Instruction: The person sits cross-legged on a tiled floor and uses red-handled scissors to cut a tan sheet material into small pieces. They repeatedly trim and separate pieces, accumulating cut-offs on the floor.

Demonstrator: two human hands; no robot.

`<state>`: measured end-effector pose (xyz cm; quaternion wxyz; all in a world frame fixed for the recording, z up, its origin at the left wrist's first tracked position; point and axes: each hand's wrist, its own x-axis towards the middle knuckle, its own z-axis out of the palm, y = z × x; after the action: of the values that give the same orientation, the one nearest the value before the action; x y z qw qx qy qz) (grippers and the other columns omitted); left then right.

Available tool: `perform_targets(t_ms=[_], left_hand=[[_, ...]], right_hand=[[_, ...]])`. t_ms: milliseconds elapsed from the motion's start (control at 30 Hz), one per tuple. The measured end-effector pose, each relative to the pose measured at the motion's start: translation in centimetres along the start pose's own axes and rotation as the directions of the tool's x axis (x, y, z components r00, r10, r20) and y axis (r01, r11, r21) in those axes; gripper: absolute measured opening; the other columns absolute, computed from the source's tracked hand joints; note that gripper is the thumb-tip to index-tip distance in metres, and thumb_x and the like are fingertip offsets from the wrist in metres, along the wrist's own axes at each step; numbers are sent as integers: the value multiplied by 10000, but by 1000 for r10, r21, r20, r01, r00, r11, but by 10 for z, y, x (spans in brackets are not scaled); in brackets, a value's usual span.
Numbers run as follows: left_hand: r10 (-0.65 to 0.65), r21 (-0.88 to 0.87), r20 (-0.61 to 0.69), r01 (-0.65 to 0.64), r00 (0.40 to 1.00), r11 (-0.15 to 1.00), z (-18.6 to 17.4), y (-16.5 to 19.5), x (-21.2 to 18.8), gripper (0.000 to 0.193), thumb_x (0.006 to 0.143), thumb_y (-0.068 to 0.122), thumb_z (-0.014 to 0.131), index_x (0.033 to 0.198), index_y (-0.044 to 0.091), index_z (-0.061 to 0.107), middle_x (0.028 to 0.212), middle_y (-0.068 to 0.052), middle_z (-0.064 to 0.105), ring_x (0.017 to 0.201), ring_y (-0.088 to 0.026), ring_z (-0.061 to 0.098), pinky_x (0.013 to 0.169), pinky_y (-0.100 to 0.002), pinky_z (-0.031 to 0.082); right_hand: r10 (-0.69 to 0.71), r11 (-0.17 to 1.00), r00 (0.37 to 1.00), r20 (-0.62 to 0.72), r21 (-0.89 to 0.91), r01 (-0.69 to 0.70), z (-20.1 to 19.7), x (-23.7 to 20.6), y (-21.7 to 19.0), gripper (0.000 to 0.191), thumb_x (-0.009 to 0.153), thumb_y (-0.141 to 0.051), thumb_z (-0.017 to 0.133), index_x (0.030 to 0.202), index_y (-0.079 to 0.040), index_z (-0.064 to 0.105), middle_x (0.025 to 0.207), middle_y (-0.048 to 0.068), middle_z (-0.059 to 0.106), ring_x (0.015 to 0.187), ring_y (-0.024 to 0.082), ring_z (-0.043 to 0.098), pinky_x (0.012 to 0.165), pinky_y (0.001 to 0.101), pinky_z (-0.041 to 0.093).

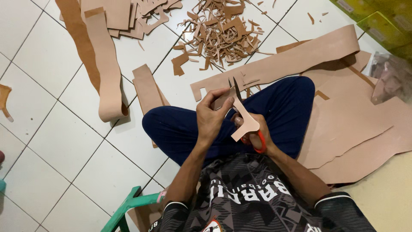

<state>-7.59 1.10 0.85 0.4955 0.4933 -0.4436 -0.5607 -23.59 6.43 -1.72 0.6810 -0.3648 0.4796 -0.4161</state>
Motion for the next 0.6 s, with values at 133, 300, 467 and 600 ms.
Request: perform_targets(t_ms=[133,300,467,600], left_hand=[[70,40,10,-70,998,997,0,-4,1,314,934,51,767,1221,-50,689,1184,-136,733,1135,-170,692,992,-265,556],[-59,-63,73,64,996,996,2,-4,-4,338,923,71,756,1230,-49,684,1174,-127,726,1083,-166,697,934,-266,590],[-56,-64,79,61,995,996,1,0,-4,357,924,61,753,1252,-52,671,1184,-125,714,1023,-142,690,861,-250,603],[-111,-90,90,119,990,989,-2,6,-3,478,902,46,751,1347,-38,597,1108,-128,719,896,-121,704,771,-228,611]], right_hand=[[-77,993,997,9,-89,78,2,2,0,230,1010,-211,587,993,8,653,569,-33,483,425,48,436,395,236,360],[-46,998,999,-10,-31,46,-6,14,4,195,1009,-186,633,1023,8,622,702,-39,517,547,42,458,474,226,364],[-92,990,996,-21,-111,89,-13,11,13,236,984,-212,640,1027,18,673,672,-16,547,537,54,491,455,226,373],[-152,978,988,-20,-147,148,-16,11,14,278,1024,-241,596,1021,21,691,745,-25,596,624,37,533,523,206,425]])
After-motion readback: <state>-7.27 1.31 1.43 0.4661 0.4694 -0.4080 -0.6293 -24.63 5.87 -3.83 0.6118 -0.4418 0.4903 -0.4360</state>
